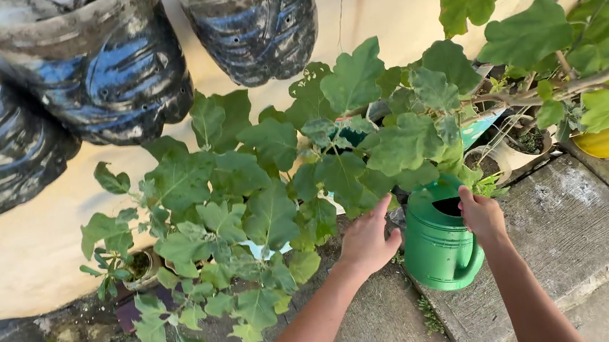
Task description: Filling a watering can with water and watering various potted plants outside.
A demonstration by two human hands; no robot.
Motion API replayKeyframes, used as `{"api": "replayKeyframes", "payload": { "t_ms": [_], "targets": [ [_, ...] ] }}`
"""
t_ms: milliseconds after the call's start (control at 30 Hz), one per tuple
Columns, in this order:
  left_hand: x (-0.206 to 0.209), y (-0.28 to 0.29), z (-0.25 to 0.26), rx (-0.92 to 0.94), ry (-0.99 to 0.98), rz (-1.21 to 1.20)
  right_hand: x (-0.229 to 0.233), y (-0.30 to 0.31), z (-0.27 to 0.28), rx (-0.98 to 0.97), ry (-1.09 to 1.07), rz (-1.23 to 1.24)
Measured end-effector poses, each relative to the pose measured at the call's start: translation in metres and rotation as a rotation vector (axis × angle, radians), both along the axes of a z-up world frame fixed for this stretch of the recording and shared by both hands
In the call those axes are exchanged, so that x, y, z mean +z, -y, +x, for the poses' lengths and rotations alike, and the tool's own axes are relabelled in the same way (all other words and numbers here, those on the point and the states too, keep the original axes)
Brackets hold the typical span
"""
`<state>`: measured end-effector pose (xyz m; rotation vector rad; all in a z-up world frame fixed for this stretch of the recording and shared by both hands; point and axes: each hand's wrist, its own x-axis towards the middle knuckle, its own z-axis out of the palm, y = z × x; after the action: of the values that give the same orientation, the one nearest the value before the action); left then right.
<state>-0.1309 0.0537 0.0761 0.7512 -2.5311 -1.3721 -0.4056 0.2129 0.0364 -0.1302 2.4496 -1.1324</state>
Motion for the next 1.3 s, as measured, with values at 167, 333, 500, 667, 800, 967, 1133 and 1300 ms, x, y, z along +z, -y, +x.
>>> {"api": "replayKeyframes", "payload": {
  "t_ms": [167,333,500,667,800,967,1133,1300],
  "targets": [
    [0.013,0.053,-0.003,0.016,0.047,0.056,-0.018,0.041,-0.028,0.104,-0.129,0.240],
    [0.013,0.090,0.002,-0.002,0.155,0.086,-0.031,0.076,-0.048,0.299,-0.285,0.604],
    [-0.002,0.098,0.001,-0.020,0.118,0.126,-0.022,0.101,-0.050,0.363,-0.310,0.616],
    [0.006,0.106,-0.006,0.001,-0.021,0.161,-0.001,0.116,-0.044,0.466,-0.398,0.539],
    [0.017,0.120,-0.010,0.034,-0.017,0.223,0.000,0.112,-0.047,0.531,-0.401,0.563],
    [0.010,0.126,-0.010,0.104,-0.082,0.187,0.022,0.119,-0.032,0.535,-0.369,0.567],
    [0.012,0.115,-0.005,0.069,-0.106,0.166,0.010,0.112,-0.036,0.488,-0.294,0.646],
    [0.011,0.099,-0.008,0.028,-0.123,0.171,-0.011,0.095,-0.049,0.407,-0.265,0.698]
  ]
}}
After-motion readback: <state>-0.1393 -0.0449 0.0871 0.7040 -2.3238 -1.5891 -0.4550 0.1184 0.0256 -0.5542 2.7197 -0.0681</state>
